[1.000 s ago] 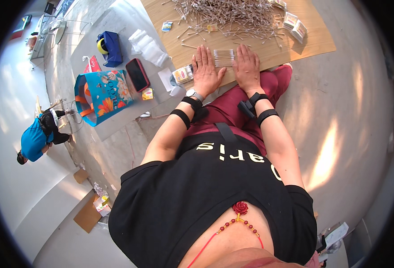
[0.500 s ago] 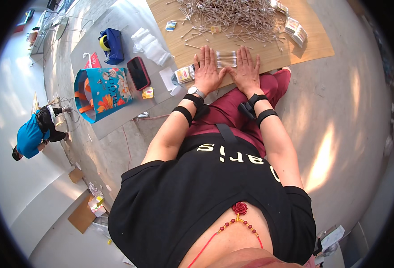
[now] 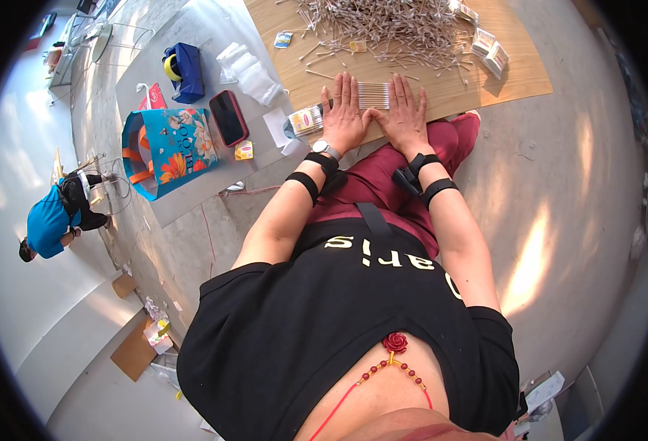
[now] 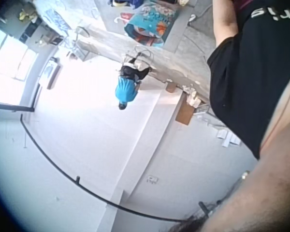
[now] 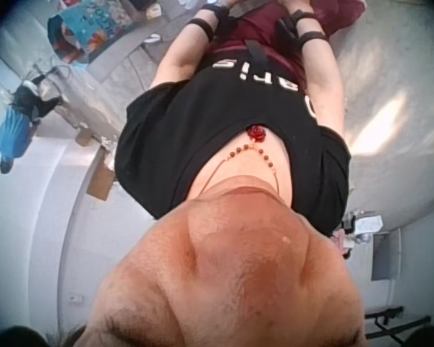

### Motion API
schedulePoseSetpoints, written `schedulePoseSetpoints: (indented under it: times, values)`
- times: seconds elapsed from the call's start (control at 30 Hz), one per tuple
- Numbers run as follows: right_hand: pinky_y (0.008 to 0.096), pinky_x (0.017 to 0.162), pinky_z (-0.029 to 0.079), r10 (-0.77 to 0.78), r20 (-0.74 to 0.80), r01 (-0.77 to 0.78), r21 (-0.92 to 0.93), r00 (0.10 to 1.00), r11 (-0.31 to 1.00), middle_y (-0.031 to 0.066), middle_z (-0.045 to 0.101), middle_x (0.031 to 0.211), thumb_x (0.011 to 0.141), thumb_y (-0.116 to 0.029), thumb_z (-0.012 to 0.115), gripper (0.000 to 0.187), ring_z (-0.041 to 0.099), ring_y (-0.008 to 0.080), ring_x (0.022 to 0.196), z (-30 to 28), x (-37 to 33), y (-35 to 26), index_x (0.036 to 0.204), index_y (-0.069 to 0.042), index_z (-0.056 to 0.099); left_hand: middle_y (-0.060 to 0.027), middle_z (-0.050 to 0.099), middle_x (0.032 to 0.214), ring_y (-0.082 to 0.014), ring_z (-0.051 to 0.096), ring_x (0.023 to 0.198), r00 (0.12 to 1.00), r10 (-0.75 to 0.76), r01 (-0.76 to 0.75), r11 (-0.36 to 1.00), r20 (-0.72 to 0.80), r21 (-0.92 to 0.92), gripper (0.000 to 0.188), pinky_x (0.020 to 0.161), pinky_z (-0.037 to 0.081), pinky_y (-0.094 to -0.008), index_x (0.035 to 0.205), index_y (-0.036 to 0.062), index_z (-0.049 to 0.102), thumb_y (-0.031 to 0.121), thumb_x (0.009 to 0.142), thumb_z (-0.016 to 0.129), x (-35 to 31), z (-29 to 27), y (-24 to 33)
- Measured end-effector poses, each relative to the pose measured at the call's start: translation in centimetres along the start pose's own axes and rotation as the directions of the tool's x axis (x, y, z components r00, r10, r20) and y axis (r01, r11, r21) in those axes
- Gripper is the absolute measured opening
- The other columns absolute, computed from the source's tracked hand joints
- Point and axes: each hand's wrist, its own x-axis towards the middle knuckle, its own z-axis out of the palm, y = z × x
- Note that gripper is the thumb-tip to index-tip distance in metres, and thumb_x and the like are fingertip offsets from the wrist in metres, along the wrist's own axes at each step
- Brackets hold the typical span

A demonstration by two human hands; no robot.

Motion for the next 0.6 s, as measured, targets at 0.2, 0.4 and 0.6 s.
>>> schedulePoseSetpoints:
  times: [0.2,0.4,0.6]
  values:
    - [0.0568,0.131,0.003,-0.003,-0.041,0.005,0.048,0.999,0.999,0.0100,0.022,0.176,0.103,-0.074,0.032,0.095,0.012,0.0220,0.165,0.14,-0.08,0.15,0.166,-0.003,0.031,-0.0212,0.012,0.177,-0.0337,0.002,0.166,1.000,-0.003,0.003,1.000,-0.006,-0.029,0.093,0.129,-0.004,-0.0590,0.167,-0.0037,0.021,0.054,0.101,0.054,-0.02,-0.12,-0.18]
    - [0.0559,0.131,0.006,-0.014,-0.030,0.016,0.055,0.999,0.998,0.0113,0.023,0.176,0.103,-0.073,0.034,0.094,0.014,0.0229,0.164,0.12,-0.06,0.18,0.166,-0.003,0.028,-0.0219,0.013,0.177,-0.0340,0.003,0.166,1.000,0.004,-0.004,1.000,-0.019,-0.028,0.094,0.130,-0.002,-0.0588,0.166,-0.0043,0.021,0.053,0.100,0.055,-0.11,-0.15,-0.21]
    - [0.0557,0.131,0.004,-0.020,-0.088,0.036,0.188,0.996,0.982,0.0109,0.023,0.176,0.104,-0.071,0.036,0.092,0.014,0.0226,0.164,0.49,0.18,0.19,0.167,-0.004,0.028,-0.0218,0.012,0.177,-0.0341,0.004,0.166,1.000,0.002,-0.003,0.998,-0.019,-0.062,0.092,0.130,-0.001,-0.0580,0.167,-0.0033,0.019,0.050,0.101,0.056,-0.17,-0.84,0.08]
